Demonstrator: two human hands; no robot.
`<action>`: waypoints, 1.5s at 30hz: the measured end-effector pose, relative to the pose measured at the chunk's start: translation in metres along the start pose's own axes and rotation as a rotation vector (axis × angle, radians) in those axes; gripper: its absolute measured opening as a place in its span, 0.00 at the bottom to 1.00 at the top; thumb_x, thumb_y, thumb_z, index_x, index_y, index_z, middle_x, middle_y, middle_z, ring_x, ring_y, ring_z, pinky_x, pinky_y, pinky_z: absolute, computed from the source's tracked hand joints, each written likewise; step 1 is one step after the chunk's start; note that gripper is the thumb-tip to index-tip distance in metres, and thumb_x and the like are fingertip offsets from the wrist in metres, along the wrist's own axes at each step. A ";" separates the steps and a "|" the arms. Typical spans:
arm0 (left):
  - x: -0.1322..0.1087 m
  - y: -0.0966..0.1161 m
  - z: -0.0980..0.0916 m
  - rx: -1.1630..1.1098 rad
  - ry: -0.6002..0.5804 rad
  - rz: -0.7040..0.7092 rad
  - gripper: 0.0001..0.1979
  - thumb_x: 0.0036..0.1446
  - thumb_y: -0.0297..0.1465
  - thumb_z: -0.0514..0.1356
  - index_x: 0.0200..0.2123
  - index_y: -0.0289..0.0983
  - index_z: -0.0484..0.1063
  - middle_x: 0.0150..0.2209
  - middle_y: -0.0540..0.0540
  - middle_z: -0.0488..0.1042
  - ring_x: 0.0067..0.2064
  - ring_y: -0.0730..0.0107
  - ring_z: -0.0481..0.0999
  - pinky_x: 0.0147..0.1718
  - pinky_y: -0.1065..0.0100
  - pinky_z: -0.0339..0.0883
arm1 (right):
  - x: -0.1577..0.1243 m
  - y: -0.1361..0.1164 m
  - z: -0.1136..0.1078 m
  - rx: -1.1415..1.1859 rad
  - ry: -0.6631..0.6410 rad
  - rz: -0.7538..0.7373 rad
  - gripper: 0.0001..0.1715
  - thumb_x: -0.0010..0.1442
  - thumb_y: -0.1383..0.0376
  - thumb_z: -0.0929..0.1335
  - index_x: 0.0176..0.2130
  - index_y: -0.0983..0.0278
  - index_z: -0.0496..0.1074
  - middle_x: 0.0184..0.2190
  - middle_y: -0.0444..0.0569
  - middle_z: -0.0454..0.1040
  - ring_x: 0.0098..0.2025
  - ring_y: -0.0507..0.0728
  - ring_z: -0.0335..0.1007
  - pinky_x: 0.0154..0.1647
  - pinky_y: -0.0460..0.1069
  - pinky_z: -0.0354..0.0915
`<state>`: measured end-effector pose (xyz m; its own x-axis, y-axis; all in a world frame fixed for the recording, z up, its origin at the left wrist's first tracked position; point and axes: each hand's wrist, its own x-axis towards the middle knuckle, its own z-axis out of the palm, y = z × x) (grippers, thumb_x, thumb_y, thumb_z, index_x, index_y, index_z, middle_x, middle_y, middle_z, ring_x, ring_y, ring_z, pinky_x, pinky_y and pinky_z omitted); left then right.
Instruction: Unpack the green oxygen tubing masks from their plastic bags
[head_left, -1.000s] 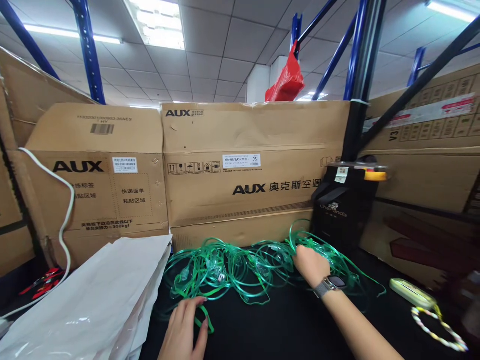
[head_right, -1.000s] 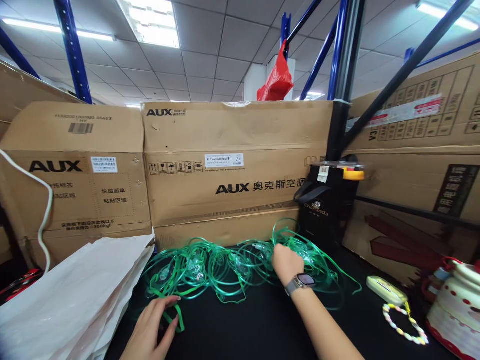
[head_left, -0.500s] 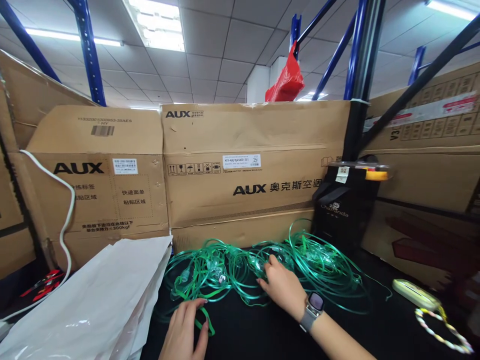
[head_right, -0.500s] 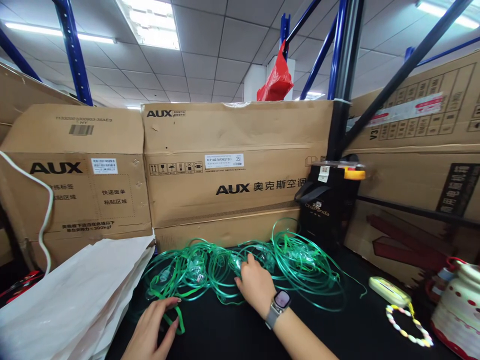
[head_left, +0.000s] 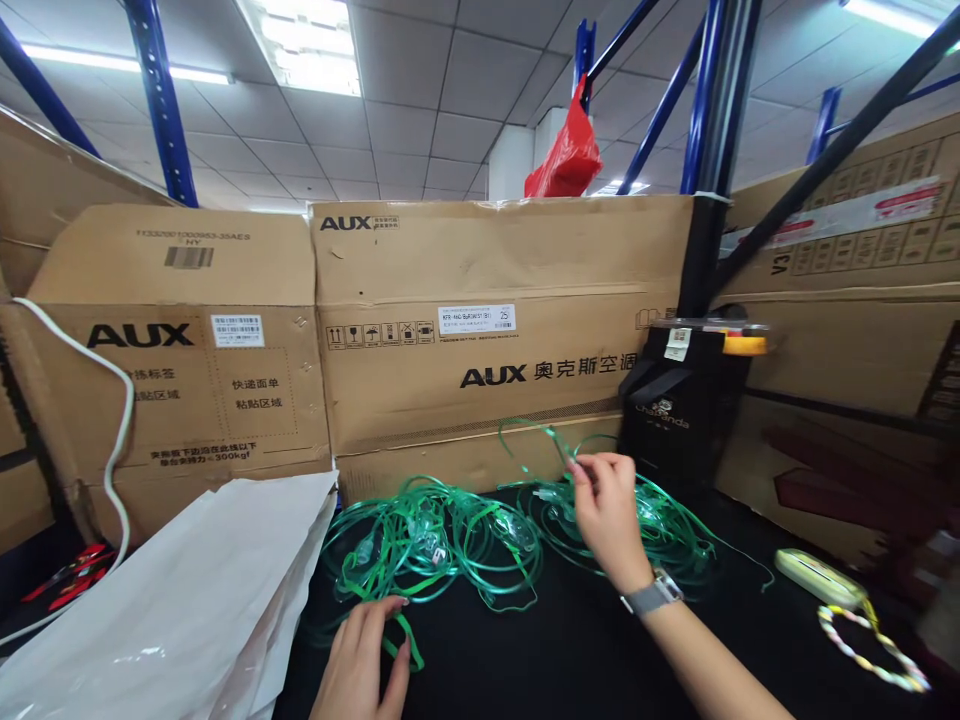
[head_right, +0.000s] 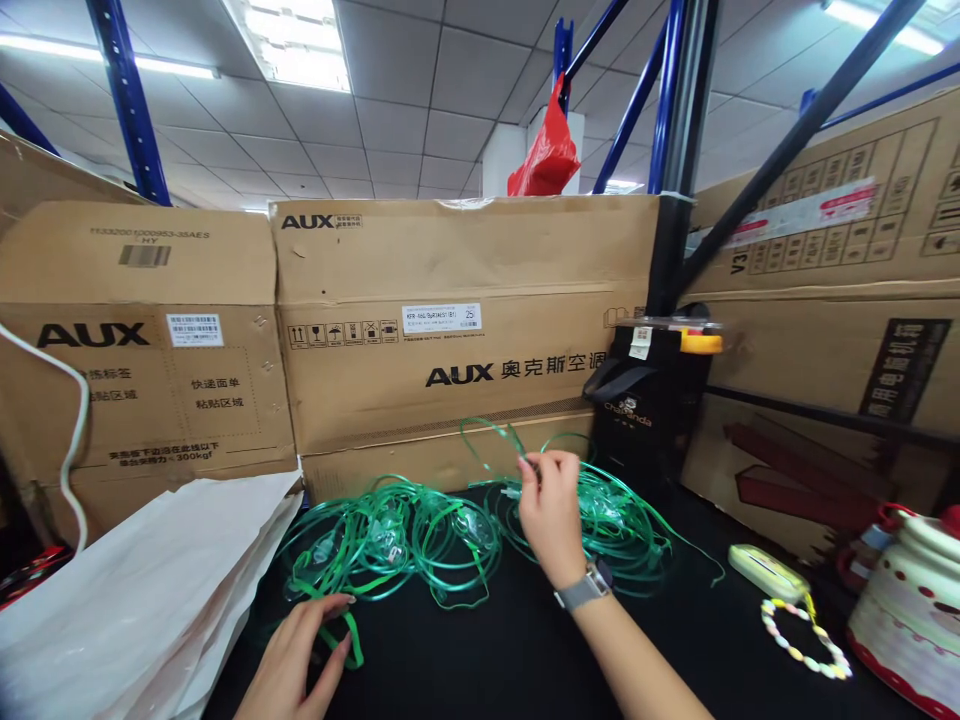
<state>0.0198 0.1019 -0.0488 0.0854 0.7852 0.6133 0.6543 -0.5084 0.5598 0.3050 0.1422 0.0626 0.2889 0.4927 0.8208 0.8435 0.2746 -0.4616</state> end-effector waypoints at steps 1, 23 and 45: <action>-0.001 -0.001 0.002 -0.009 0.004 0.001 0.13 0.53 0.31 0.52 0.41 0.36 0.69 0.37 0.41 0.72 0.41 0.57 0.72 0.42 0.54 0.65 | 0.004 0.002 -0.003 0.031 0.069 0.034 0.16 0.60 0.58 0.57 0.35 0.66 0.65 0.36 0.53 0.58 0.39 0.58 0.61 0.37 0.51 0.62; -0.001 0.003 0.002 -0.013 0.004 -0.031 0.13 0.53 0.32 0.51 0.41 0.38 0.68 0.37 0.42 0.73 0.41 0.57 0.72 0.42 0.54 0.65 | 0.027 0.088 -0.016 0.133 0.385 0.628 0.18 0.52 0.64 0.62 0.43 0.67 0.57 0.24 0.40 0.56 0.24 0.51 0.55 0.27 0.47 0.57; -0.001 0.001 0.003 -0.055 -0.008 -0.036 0.14 0.53 0.32 0.51 0.41 0.35 0.69 0.38 0.40 0.72 0.42 0.57 0.71 0.43 0.52 0.64 | -0.029 -0.022 0.023 0.434 -0.648 0.090 0.19 0.61 0.54 0.57 0.28 0.63 0.65 0.19 0.41 0.60 0.23 0.52 0.59 0.26 0.46 0.57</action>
<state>0.0231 0.1019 -0.0504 0.0690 0.8059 0.5881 0.6147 -0.4986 0.6112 0.2676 0.1406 0.0411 -0.0868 0.8754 0.4755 0.5385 0.4428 -0.7169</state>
